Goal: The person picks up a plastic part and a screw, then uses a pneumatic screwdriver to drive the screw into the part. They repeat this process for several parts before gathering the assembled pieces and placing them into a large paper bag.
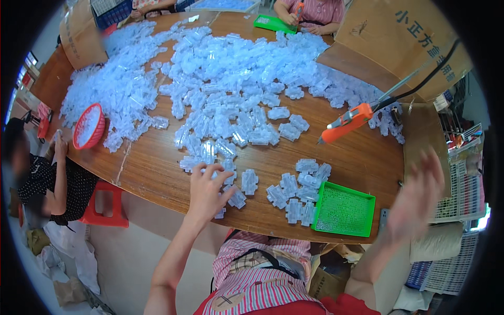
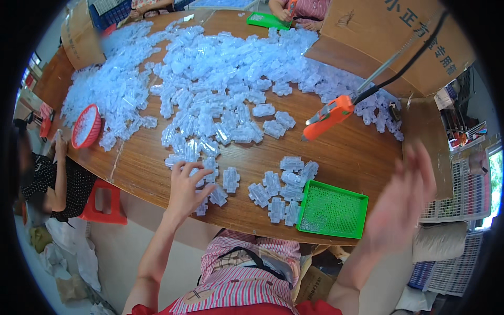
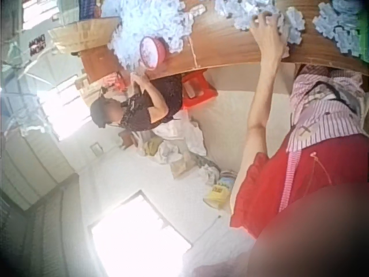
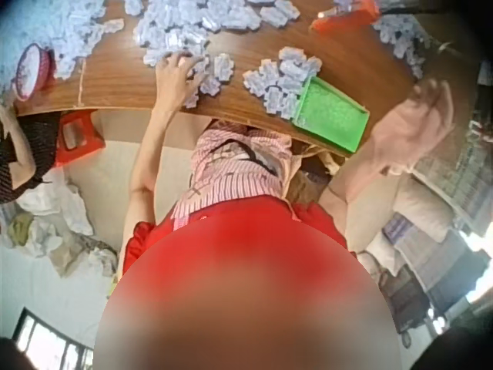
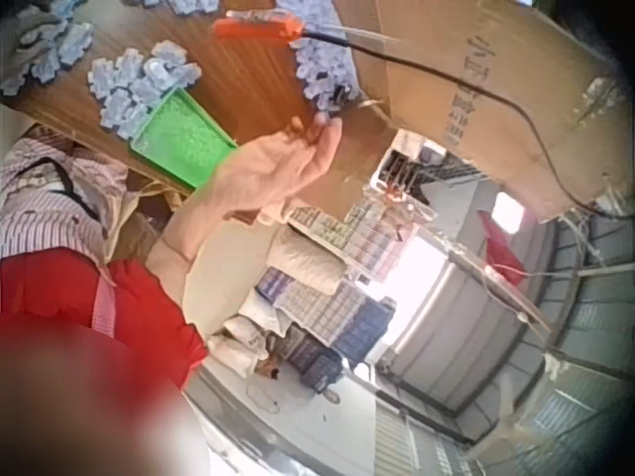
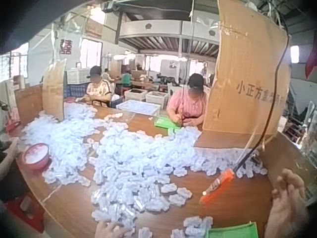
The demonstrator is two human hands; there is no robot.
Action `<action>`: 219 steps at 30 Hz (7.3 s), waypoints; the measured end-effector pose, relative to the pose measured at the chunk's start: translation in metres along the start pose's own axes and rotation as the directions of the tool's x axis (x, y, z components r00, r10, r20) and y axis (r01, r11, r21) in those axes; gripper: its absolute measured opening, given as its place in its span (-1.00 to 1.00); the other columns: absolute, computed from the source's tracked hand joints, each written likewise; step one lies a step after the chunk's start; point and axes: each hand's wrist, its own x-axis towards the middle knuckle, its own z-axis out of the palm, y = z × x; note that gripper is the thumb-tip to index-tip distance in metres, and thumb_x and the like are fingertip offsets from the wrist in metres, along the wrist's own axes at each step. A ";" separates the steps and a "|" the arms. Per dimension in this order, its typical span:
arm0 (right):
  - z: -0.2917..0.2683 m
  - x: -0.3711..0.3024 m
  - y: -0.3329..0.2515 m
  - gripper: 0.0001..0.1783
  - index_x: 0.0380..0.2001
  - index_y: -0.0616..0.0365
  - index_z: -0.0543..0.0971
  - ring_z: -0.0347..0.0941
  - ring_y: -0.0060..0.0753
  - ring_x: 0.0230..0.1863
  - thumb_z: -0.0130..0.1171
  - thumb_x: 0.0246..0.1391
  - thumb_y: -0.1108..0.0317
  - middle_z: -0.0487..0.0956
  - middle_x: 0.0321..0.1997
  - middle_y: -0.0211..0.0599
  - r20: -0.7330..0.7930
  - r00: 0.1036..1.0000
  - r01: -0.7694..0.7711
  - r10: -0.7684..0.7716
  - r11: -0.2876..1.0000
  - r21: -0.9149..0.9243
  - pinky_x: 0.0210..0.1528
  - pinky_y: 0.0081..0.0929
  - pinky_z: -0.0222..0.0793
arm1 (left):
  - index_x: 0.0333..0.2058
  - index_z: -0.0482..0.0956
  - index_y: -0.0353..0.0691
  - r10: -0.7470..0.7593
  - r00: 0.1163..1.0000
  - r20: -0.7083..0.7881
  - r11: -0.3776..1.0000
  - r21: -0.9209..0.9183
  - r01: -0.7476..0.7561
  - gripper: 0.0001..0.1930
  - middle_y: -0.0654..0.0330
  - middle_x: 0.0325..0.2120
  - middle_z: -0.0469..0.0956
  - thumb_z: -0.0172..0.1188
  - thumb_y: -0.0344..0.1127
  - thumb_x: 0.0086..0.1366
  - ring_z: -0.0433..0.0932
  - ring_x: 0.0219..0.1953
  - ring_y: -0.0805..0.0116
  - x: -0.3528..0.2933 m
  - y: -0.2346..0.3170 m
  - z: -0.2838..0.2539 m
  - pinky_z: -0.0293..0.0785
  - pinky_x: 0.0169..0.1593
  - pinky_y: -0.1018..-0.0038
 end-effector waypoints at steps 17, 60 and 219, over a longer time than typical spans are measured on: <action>0.020 0.039 0.170 -0.62 -0.22 0.14 0.61 0.39 -0.66 -0.27 0.39 0.01 0.11 0.56 -0.31 -0.49 0.106 0.942 -0.287 0.319 0.928 -0.236 -0.14 -0.60 0.31 | 0.03 0.28 -0.29 -0.204 0.979 0.000 0.979 0.020 0.204 -0.34 0.06 -0.23 0.56 0.39 -0.22 0.00 0.44 -0.05 0.09 0.007 0.037 0.064 0.10 0.01 0.02; -0.063 -0.129 0.126 -0.47 -0.24 0.33 0.41 0.33 -0.49 -0.66 0.05 0.21 -0.05 0.40 -0.63 -0.31 0.046 0.959 -0.280 0.279 0.960 0.022 -0.57 -0.51 0.34 | 0.17 0.39 -0.08 0.451 0.874 0.181 0.860 -0.349 -0.372 -0.28 0.30 -0.16 0.55 0.41 -0.33 -0.04 0.42 -0.10 0.21 -0.086 0.133 0.124 0.26 0.00 0.25; -0.039 -0.167 0.066 -0.16 -0.21 0.30 0.40 0.35 -0.42 -0.57 0.01 0.05 -0.44 0.43 -0.52 -0.21 0.373 0.877 -0.414 0.304 0.872 0.262 -0.59 -0.48 0.35 | 0.01 0.41 -0.22 0.335 0.919 0.206 0.755 -0.642 -0.132 -0.43 0.05 -0.14 0.50 0.35 -0.34 -0.03 0.48 -0.06 0.03 -0.091 0.130 0.122 0.44 0.00 0.22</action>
